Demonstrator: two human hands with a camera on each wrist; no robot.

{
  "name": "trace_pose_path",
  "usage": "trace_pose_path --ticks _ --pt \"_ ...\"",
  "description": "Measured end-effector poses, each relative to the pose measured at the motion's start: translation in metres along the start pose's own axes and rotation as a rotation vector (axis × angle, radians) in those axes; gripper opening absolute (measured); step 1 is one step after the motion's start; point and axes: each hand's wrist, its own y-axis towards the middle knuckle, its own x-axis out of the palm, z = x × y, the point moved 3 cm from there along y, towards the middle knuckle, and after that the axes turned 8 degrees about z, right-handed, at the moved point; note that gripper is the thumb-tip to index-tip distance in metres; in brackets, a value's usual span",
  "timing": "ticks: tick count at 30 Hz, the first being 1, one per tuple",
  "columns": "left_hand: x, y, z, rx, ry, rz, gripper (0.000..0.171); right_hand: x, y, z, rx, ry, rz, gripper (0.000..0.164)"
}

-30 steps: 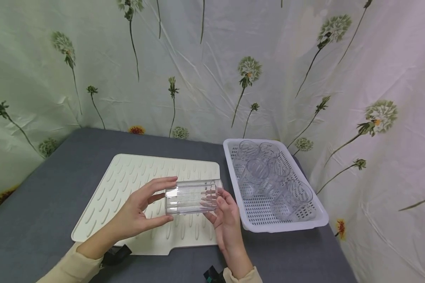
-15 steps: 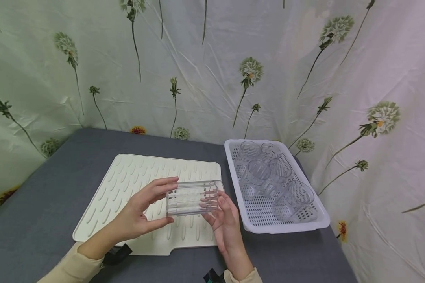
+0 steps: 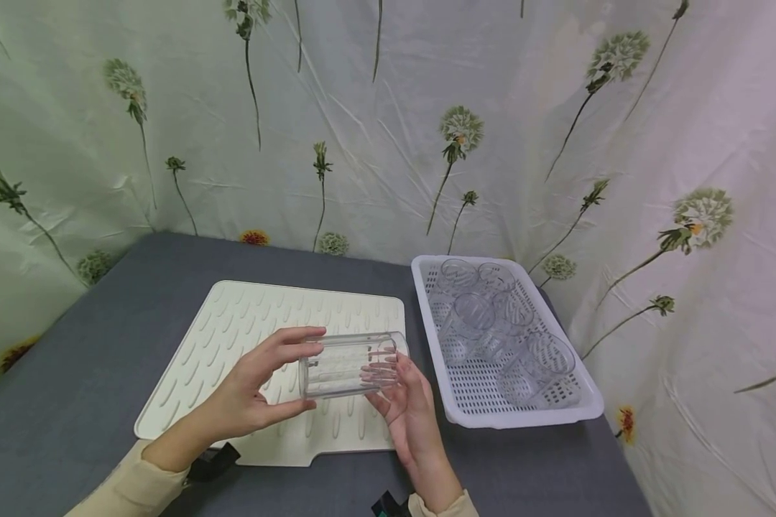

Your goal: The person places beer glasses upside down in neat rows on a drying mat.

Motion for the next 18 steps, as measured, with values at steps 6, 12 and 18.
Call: trace_pose_path --ticks 6,12,18 --pt "-0.0016 0.0006 0.0004 0.083 -0.008 0.016 0.082 -0.0001 -0.0008 0.0004 0.027 0.015 -0.031 0.046" --pt "-0.0035 0.0035 0.0024 0.168 -0.009 0.02 0.073 0.0002 -0.0009 0.0006 0.04 0.028 -0.065 0.047" --pt "-0.0074 0.0065 0.0036 0.196 0.005 0.027 0.069 0.0012 0.0002 0.0011 0.056 0.01 -0.075 0.055"
